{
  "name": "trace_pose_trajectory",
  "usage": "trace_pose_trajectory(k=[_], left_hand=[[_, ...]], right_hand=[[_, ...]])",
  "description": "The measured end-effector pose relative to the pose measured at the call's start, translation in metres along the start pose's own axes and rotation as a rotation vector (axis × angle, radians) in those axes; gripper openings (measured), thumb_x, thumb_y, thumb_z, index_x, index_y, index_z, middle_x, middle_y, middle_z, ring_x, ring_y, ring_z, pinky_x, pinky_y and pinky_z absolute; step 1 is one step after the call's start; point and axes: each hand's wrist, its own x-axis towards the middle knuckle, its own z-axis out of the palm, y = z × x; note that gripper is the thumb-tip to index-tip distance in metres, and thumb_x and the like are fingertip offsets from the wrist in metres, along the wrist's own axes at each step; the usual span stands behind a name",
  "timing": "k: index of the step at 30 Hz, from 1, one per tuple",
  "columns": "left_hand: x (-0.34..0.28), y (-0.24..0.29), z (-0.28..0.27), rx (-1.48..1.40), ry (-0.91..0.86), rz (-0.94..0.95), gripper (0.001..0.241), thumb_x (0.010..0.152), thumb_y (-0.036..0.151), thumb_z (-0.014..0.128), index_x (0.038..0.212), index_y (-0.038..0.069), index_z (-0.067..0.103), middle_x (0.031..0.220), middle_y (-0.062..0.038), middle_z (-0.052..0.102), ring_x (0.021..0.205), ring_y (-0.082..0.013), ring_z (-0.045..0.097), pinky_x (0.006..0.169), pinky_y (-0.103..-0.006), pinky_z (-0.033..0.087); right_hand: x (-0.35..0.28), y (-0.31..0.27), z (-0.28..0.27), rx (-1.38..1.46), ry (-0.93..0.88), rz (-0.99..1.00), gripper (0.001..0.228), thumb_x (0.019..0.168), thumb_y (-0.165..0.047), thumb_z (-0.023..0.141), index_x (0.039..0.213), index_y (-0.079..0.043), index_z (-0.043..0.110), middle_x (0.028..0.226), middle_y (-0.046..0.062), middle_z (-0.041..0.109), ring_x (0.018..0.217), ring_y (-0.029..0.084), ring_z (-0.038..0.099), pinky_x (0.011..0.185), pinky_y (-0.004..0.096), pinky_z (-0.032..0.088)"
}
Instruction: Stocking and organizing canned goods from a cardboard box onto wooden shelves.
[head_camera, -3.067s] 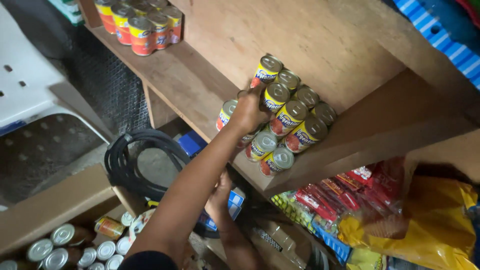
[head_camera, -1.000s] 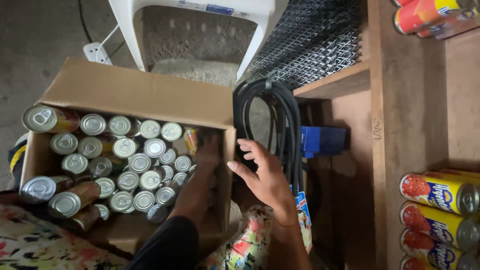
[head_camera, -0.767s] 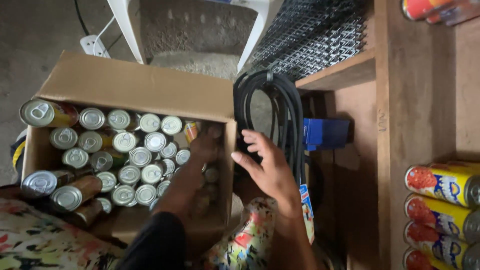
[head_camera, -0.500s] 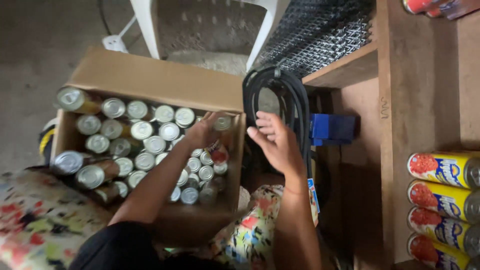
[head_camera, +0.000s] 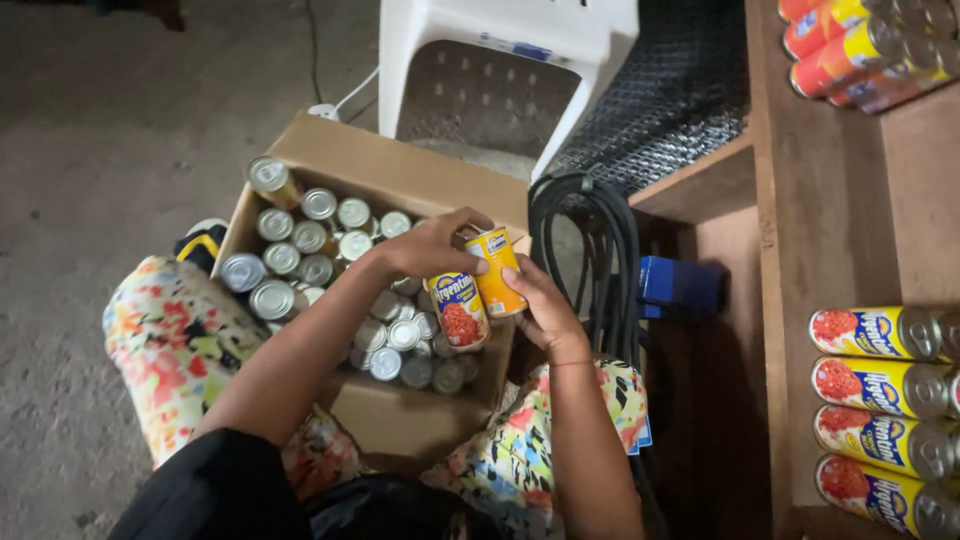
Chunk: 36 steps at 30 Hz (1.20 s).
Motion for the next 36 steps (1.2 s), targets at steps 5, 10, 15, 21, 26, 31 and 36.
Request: trace_pose_trajectory(k=[5,10,15,21,26,31,36], left_hand=[[-0.009,-0.005,-0.009,0.232,-0.001,0.078,0.067,0.080,0.023,0.083,0.138,0.002,0.056,0.127,-0.013,0.069,0.115,-0.0175,0.066,0.100,-0.0339,0.053],[-0.009,-0.007,-0.021,0.120,-0.070,0.079,0.053,0.083,0.024,0.079,0.129,0.001,0.067,0.120,-0.010,0.075,0.108,-0.0162,0.069,0.095,-0.0333,0.056],[-0.008,-0.003,-0.033,0.053,-0.118,0.053,0.045,0.087,0.025,0.078,0.123,-0.001,0.071,0.115,-0.009,0.077,0.103,-0.0146,0.072,0.092,-0.0318,0.058],[-0.009,0.005,-0.041,0.128,-0.093,0.053,0.041,0.086,0.025,0.077,0.118,0.000,0.075,0.112,-0.009,0.077,0.102,-0.0134,0.071,0.090,-0.0294,0.058],[-0.012,0.015,-0.038,0.166,-0.071,-0.024,0.044,0.082,0.029,0.080,0.115,0.001,0.075,0.106,-0.009,0.077,0.096,-0.0155,0.072,0.086,-0.0310,0.058],[-0.002,0.006,-0.037,0.210,0.008,0.003,0.059,0.074,0.036,0.088,0.117,0.000,0.071,0.105,-0.010,0.075,0.097,-0.0174,0.071,0.085,-0.0315,0.057],[-0.002,0.030,-0.030,0.344,0.077,-0.078,0.070,0.065,0.045,0.090,0.115,0.001,0.071,0.105,-0.011,0.073,0.097,-0.0207,0.071,0.082,-0.0339,0.058]], right_hand=[[0.010,0.027,-0.003,0.404,0.001,0.178,0.053,0.100,-0.032,0.060,0.144,-0.003,0.053,0.134,0.013,0.065,0.119,0.026,0.066,0.103,0.043,0.052],[0.012,0.049,-0.007,0.623,-0.069,0.189,0.053,0.099,-0.037,0.059,0.140,-0.004,0.055,0.132,0.012,0.067,0.119,0.029,0.066,0.106,0.048,0.050],[0.013,0.049,-0.003,0.593,-0.050,0.143,0.054,0.101,-0.043,0.056,0.141,-0.008,0.058,0.133,0.009,0.068,0.122,0.027,0.065,0.111,0.047,0.049],[0.013,0.045,0.002,0.703,-0.059,0.137,0.048,0.104,-0.043,0.054,0.136,-0.009,0.061,0.130,0.009,0.069,0.119,0.027,0.066,0.105,0.049,0.051],[0.021,0.066,-0.015,0.701,-0.062,0.140,0.048,0.107,-0.046,0.054,0.139,-0.010,0.058,0.133,0.009,0.067,0.120,0.027,0.065,0.102,0.050,0.053],[0.012,0.052,0.014,0.629,-0.096,0.153,0.060,0.102,-0.050,0.056,0.147,-0.011,0.050,0.140,0.011,0.062,0.126,0.030,0.063,0.105,0.052,0.052],[0.006,0.047,0.024,0.681,-0.238,0.177,0.076,0.094,-0.058,0.063,0.149,-0.008,0.045,0.140,0.018,0.060,0.124,0.040,0.061,0.096,0.064,0.053]])
